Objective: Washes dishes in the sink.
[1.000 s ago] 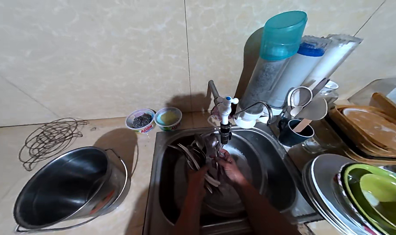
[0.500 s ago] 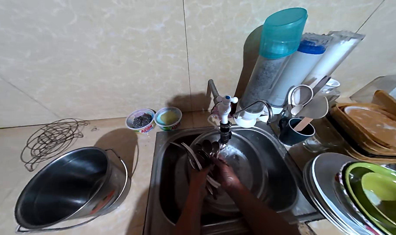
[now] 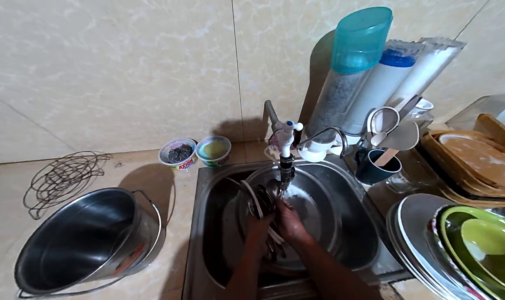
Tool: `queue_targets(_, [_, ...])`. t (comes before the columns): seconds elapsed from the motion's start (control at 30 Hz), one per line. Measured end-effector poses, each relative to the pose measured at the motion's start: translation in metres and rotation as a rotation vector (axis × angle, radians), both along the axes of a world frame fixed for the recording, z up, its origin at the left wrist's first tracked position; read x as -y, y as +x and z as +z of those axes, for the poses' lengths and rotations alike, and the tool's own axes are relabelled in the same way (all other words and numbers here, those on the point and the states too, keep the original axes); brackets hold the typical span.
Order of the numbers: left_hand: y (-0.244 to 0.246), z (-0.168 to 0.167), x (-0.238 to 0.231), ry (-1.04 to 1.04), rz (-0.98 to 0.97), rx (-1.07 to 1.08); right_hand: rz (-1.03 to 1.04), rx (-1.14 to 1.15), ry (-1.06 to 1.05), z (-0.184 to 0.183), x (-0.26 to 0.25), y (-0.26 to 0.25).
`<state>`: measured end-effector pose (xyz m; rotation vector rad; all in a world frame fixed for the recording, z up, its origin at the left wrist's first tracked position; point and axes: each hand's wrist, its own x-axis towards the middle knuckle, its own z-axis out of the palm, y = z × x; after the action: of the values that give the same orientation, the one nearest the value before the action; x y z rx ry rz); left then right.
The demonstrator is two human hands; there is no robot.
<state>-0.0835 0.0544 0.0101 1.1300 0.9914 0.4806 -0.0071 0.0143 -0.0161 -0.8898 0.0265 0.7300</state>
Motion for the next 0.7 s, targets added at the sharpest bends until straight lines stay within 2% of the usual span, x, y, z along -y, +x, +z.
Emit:
queue_targets(0.13, [-0.001,0.002,-0.003,-0.005,0.028,-0.032,0.014,-0.012,0.084,0.0,-0.002,0.001])
queue_targets(0.27, [0.0,0.005,0.0,0.006,-0.008,-0.048,0.035,-0.016,0.035,0.0,-0.003,0.005])
queue_targets(0.4, [-0.001,0.006,0.003,0.002,-0.052,-0.067,0.002,0.025,-0.159,0.005,-0.004,0.002])
queue_targets(0.53, [0.0,0.004,0.002,0.009,-0.07,-0.074,-0.103,0.188,-0.291,0.009,-0.007,-0.006])
queue_targets(0.7, [-0.002,0.005,-0.001,0.001,-0.08,-0.099,0.099,0.091,-0.203,0.016,-0.002,-0.01])
